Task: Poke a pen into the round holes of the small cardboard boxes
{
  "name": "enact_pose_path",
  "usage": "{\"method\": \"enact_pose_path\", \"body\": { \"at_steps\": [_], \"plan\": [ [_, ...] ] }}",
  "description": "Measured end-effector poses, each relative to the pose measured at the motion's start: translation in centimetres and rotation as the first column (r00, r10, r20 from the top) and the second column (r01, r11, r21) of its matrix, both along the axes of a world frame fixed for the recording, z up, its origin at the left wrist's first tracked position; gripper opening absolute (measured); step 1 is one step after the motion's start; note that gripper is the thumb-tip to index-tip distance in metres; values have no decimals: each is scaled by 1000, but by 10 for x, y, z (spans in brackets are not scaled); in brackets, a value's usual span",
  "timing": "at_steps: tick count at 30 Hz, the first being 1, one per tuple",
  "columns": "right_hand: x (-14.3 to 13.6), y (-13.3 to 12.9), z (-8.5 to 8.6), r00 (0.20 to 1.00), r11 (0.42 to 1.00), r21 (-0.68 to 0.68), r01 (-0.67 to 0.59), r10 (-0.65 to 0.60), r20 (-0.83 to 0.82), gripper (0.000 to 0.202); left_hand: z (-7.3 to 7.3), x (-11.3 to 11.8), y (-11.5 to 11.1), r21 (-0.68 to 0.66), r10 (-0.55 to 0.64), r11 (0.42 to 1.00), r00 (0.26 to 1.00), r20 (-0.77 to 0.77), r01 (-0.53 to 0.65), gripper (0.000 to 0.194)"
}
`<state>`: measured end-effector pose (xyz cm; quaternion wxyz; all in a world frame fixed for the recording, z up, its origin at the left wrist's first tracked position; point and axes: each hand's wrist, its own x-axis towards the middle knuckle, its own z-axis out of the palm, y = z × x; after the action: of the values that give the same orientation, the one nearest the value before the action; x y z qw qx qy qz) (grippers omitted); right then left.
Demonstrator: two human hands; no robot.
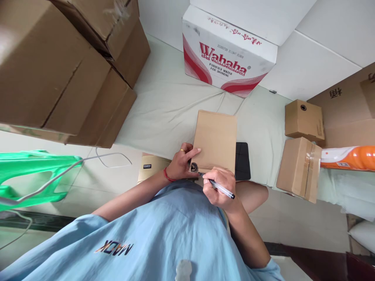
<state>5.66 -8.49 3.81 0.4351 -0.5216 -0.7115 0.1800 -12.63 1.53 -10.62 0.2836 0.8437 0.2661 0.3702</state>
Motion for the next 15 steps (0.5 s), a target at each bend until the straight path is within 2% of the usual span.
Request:
{"method": "enact_pose_path", "body": {
  "at_steps": [10, 15],
  "plan": [
    [1, 0, 1, 1000, 1000, -7, -24, 24, 13, 18, 0, 0, 0, 4, 5, 1000, 1000, 2, -5, 100],
    [1, -1, 0, 1000, 1000, -7, 3, -3, 20, 16, 1, 1, -1, -12, 16, 1000, 999, -30, -17, 102]
  ]
}}
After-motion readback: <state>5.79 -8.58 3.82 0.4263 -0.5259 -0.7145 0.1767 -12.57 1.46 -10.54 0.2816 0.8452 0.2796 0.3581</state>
